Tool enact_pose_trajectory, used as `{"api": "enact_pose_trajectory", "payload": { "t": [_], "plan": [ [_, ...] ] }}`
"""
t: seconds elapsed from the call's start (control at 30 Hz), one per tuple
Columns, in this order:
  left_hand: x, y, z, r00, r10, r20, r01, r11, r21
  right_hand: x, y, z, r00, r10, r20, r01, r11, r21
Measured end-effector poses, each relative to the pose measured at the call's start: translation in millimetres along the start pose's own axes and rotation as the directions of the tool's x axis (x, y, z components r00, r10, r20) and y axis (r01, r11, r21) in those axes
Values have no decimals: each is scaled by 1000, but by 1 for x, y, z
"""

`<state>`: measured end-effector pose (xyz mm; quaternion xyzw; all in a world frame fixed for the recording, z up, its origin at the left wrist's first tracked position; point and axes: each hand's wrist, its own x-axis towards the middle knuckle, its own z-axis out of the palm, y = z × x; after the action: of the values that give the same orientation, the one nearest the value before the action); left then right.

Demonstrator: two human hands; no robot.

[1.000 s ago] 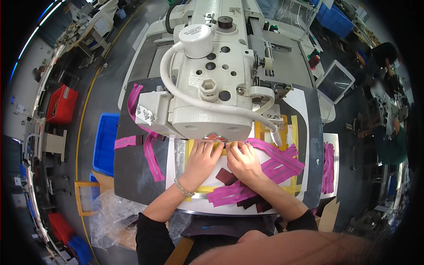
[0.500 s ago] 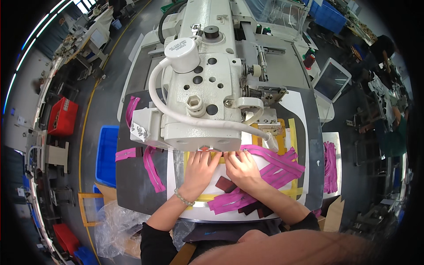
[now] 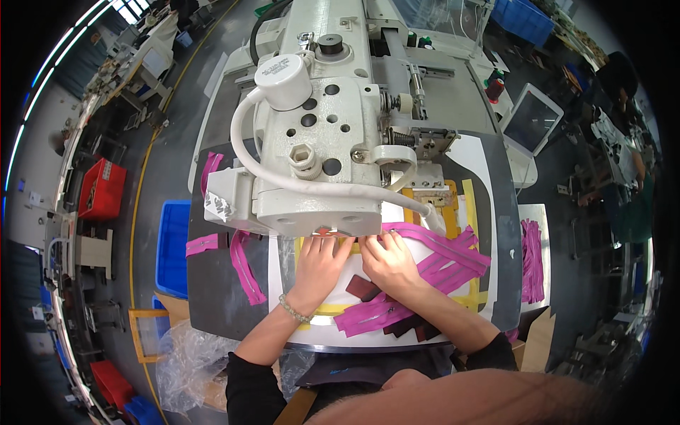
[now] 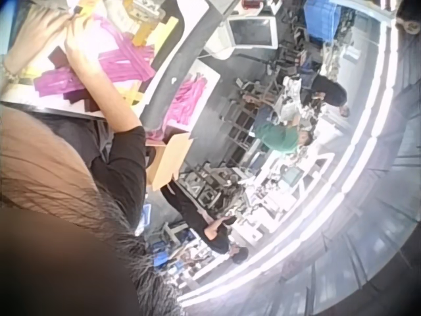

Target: The recorder is using an industrial sewing machine to attach fabric straps or labels to pink fabric pieces.

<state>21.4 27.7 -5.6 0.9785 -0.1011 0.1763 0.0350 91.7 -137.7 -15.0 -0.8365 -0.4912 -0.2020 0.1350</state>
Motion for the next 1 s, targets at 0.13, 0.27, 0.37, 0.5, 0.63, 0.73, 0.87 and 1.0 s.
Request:
{"api": "enact_pose_trajectory", "payload": {
  "t": [0.13, 0.27, 0.37, 0.5, 0.63, 0.73, 0.87, 1.0],
  "plan": [
    [-1, -1, 1, 1000, -6, 3, 6, 1000, -8, 0, -1, 1, 1000, 7, 3, -7, 1000, 13],
    [-3, -1, 3, 1000, -18, 13, 18, 1000, -11, 0, -1, 2, 1000, 4, -11, -3, 1000, 4],
    [-1, -1, 3, 1000, -4, 1, 4, 1000, 11, -1, 1, 2, 1000, -1, -26, 1, 1000, -5],
    [-4, -2, 5, 1000, -17, 19, 17, 999, 29, 0, 0, 1, 1000, -4, 21, 4, 1000, -8],
    [-3, -3, 5, 1000, 3, 0, -3, 999, 45, -2, 2, 1, 1000, -10, 5, 10, 1000, -13],
    [-6, -6, 5, 1000, -22, 22, 22, 1000, 2, -4, 1, 3, 1000, -4, -24, 5, 999, 39],
    [-6, -8, 2, 1000, -12, 15, 11, 1000, 27, -5, 9, -2, 1000, -3, -8, 4, 986, 169],
    [-2, -13, -2, 999, 0, 46, 0, 1000, 20, -6, 19, -3, 999, -35, -2, 34, 952, 304]
  ]
}}
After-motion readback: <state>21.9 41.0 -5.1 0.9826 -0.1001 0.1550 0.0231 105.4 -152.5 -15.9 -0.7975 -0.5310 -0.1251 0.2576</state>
